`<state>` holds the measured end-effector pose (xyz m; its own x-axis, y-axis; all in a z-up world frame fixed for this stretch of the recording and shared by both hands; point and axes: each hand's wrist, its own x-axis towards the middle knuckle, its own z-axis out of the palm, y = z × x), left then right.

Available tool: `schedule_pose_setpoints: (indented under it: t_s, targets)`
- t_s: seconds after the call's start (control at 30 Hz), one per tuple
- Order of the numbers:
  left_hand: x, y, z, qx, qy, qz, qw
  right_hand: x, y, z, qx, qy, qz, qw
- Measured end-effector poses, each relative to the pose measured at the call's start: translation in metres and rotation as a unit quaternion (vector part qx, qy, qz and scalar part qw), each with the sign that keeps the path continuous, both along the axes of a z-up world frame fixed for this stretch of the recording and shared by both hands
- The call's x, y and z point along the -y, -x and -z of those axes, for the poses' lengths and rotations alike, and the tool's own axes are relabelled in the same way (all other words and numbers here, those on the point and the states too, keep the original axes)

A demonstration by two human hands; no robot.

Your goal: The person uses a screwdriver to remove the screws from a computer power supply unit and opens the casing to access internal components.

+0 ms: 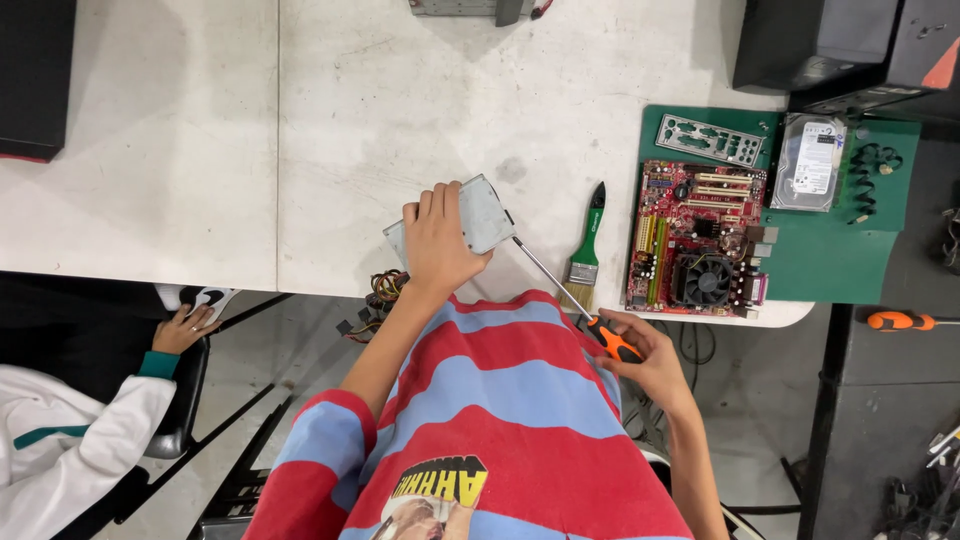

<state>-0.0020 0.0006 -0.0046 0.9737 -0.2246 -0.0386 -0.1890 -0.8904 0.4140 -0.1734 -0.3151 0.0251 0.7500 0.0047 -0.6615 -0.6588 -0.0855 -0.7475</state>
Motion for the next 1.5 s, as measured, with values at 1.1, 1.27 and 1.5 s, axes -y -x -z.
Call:
schedule_pose_setpoints:
  t_s: [1.1, 1.27, 1.5]
  targets:
    - [0.037, 0.003, 0.002, 0.127, 0.192, 0.17, 0.958, -0.013, 0.024, -0.016, -0.01, 0.221, 0.012, 0.975]
    - [0.067, -0.009, -0.008, 0.061, 0.312, 0.149, 0.936, -0.02, 0.025, -0.047, 0.011, 0.199, 0.028, 0.98]
    - [0.102, -0.007, -0.026, -0.058, 0.356, 0.202, 0.91, -0.02, 0.048, -0.064, -0.019, 0.201, 0.106, 0.974]
